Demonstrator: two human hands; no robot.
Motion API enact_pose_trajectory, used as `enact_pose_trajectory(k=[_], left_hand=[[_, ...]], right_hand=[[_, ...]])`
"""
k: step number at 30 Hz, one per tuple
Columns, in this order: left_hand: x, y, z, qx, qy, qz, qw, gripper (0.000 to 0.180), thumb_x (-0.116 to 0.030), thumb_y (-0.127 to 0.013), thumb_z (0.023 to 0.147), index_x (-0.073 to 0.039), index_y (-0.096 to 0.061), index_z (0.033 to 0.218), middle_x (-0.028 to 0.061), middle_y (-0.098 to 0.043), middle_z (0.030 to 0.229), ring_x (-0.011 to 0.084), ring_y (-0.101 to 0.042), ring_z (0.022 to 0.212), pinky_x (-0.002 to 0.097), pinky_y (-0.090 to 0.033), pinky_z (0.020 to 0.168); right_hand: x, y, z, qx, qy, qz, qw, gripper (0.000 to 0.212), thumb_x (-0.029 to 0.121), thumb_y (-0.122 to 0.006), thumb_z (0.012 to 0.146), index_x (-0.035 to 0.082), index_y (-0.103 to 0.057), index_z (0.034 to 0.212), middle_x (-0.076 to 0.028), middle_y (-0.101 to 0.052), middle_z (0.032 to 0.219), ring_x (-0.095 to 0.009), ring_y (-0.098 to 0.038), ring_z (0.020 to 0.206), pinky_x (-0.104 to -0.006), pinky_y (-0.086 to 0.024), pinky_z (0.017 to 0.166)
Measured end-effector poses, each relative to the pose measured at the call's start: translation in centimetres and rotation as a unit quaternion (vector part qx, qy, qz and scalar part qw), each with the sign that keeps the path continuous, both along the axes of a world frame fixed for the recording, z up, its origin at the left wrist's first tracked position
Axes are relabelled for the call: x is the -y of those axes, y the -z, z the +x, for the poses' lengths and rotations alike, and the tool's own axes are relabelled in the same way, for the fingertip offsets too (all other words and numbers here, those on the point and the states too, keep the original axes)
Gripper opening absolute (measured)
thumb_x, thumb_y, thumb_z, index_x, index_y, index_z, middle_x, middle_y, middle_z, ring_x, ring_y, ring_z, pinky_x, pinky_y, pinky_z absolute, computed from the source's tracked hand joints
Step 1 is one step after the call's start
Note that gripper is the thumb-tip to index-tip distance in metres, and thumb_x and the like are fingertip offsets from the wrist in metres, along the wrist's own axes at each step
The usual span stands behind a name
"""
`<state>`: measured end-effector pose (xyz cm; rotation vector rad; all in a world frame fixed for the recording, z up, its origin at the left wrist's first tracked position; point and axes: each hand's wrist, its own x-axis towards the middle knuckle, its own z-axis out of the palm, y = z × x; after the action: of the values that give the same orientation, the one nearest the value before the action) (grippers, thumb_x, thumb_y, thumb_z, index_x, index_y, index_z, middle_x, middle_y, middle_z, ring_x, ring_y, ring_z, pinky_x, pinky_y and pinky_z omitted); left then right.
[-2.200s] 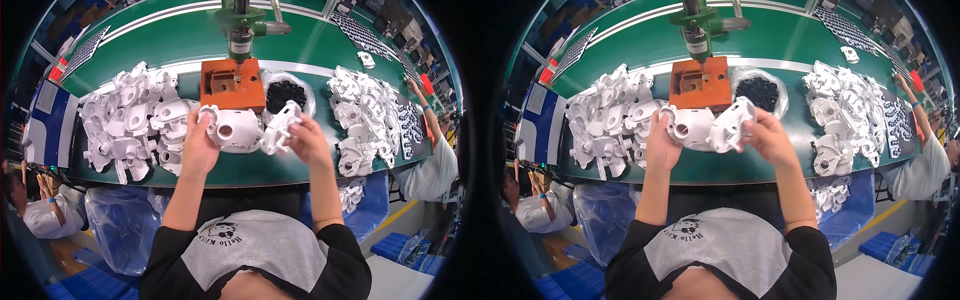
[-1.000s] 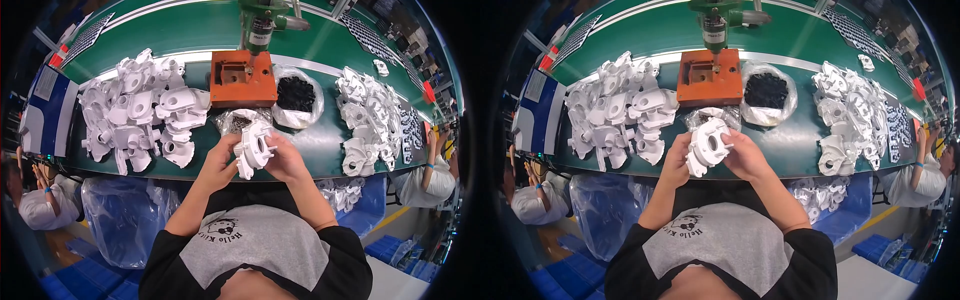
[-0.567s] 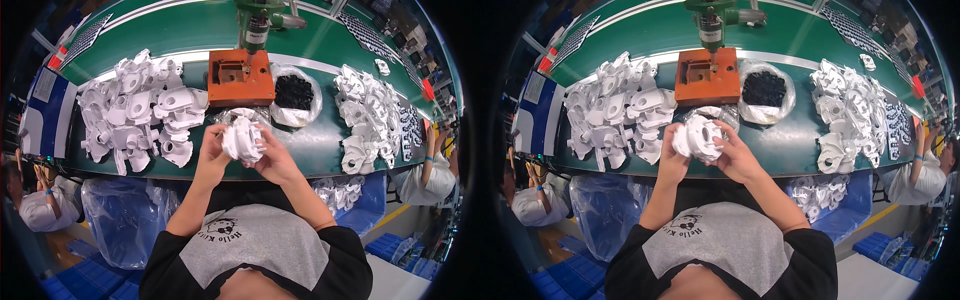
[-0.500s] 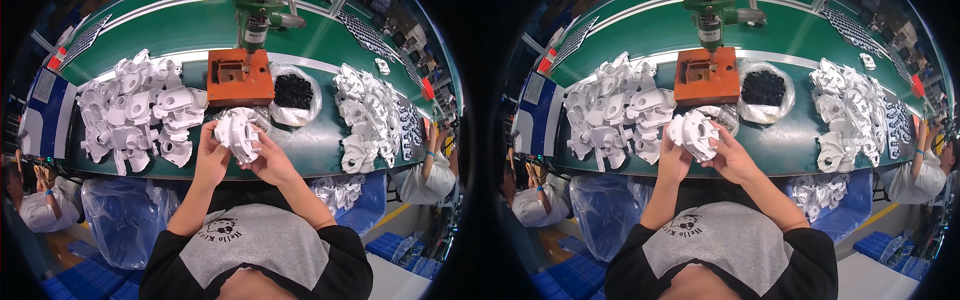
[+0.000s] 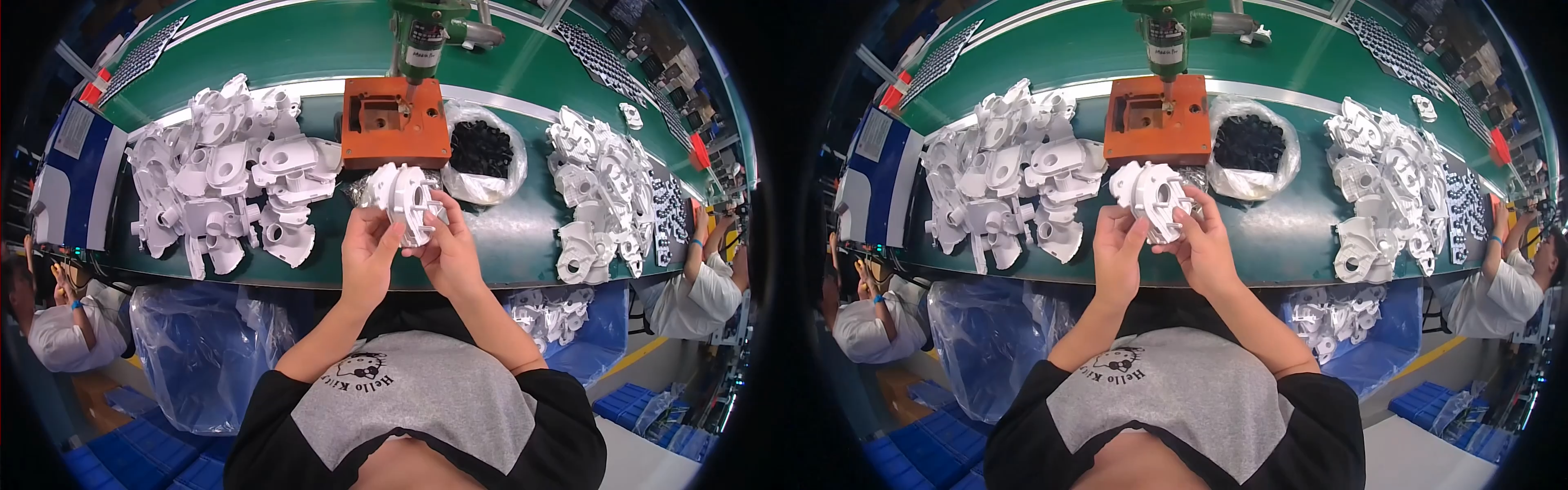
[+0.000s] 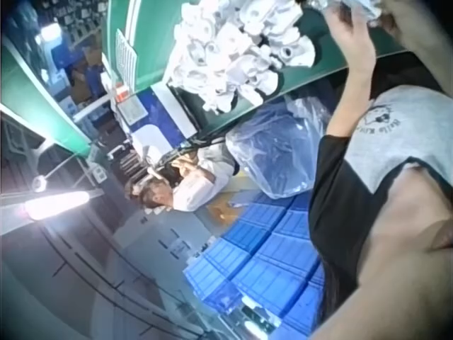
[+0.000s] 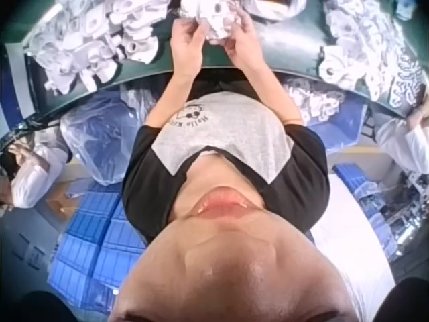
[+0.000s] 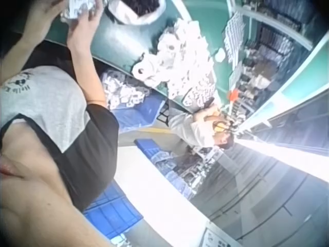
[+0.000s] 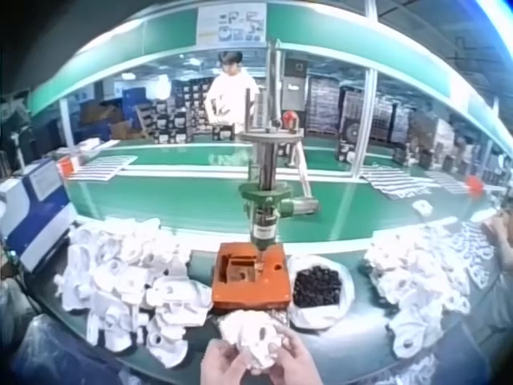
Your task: Assembling white plastic housings by inserting small parts and using a manual press.
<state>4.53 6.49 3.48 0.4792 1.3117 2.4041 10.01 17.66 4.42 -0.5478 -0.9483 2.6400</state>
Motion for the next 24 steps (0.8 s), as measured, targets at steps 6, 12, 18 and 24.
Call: enact_pose_trajectory(k=[6,12,18,24], left_hand=[[0.0,-0.2,-0.6,-0.008,-0.012,-0.032,0.999,0.014,-0.014,-0.057,0.092,0.0,-0.053,0.094,0.0036,-0.061,0.086,0.0056,-0.054,0.077,0.0214,-0.044,0.07],[0.0,0.3,-0.2,-0.008,-0.028,-0.048,0.998,0.014,-0.014,-0.055,0.094,-0.001,-0.055,0.092,0.0016,-0.06,0.082,0.0047,-0.052,0.073,0.0203,-0.044,0.066],[0.2,-0.8,-0.1,-0.048,-0.015,-0.065,0.997,0.014,-0.014,-0.052,0.095,-0.001,-0.054,0.092,0.0013,-0.06,0.08,0.0035,-0.051,0.072,0.0196,-0.042,0.065],[-0.5,0.0,-0.4,0.001,-0.037,-0.058,0.998,0.015,-0.016,-0.051,0.095,-0.004,-0.052,0.087,-0.0031,-0.053,0.071,0.0003,-0.042,0.06,0.0166,-0.032,0.052]], right_hand=[[0.0,0.6,0.5,-0.023,-0.007,-0.013,1.0,0.03,0.009,-0.051,0.092,0.009,-0.033,0.115,-0.017,-0.056,0.106,-0.025,-0.064,0.086,-0.0345,-0.057,0.062],[0.0,0.7,0.2,-0.022,0.012,0.067,0.997,0.026,0.01,-0.052,0.092,0.007,-0.034,0.11,-0.017,-0.056,0.104,-0.024,-0.064,0.085,-0.035,-0.057,0.061],[-0.1,0.5,0.5,-0.025,0.004,0.058,0.998,0.023,0.01,-0.054,0.091,0.005,-0.036,0.104,-0.015,-0.056,0.101,-0.023,-0.064,0.083,-0.0351,-0.057,0.061],[-0.7,0.5,0.1,-0.003,0.022,0.102,0.995,0.023,0.015,-0.056,0.091,0.003,-0.037,0.099,-0.015,-0.056,0.099,-0.022,-0.064,0.077,-0.0335,-0.057,0.054]])
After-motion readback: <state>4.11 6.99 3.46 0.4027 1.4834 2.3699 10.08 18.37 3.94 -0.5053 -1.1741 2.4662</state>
